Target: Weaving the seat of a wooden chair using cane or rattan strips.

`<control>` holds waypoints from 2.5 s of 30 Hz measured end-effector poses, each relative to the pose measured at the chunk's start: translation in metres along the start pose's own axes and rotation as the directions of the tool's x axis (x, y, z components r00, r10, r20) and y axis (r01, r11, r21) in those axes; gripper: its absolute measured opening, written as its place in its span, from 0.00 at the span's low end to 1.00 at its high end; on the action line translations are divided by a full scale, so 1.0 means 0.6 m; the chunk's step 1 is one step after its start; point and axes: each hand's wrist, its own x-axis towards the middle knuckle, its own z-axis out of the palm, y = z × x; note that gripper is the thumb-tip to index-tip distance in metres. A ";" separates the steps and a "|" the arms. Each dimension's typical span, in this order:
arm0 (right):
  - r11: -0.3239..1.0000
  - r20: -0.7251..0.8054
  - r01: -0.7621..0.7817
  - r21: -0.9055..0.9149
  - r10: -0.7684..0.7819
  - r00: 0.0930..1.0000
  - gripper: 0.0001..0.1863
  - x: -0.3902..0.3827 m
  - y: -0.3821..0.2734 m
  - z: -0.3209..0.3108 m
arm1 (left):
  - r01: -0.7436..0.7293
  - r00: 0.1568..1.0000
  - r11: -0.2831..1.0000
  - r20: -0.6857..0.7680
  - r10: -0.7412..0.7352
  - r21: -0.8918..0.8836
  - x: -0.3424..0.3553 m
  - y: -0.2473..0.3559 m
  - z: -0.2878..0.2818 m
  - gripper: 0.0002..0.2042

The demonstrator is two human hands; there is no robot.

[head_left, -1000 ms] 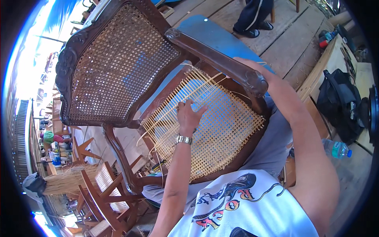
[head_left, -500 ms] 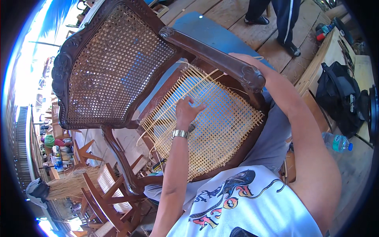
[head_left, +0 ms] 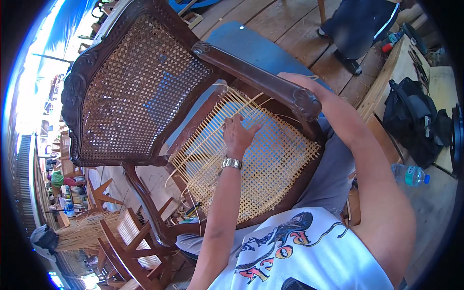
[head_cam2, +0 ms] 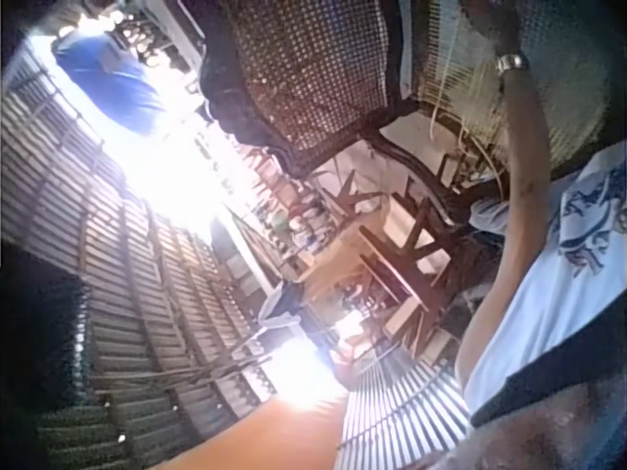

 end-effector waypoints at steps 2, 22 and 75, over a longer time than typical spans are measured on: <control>0.937 0.153 0.180 -0.299 -0.139 0.978 0.10 0.008 0.000 -0.009 | 0.018 1.000 0.999 -0.009 -0.018 0.033 0.005 0.006 0.000 0.38; 0.850 0.158 -0.107 -0.516 0.217 0.963 0.18 0.040 -0.010 -0.024 | -0.146 0.976 0.970 0.130 0.173 -0.195 0.060 0.020 -0.003 0.34; 0.989 0.092 -0.140 0.037 0.136 0.986 0.19 -0.003 0.015 0.008 | -0.128 0.991 0.991 -0.055 0.125 -0.049 0.006 0.006 0.007 0.32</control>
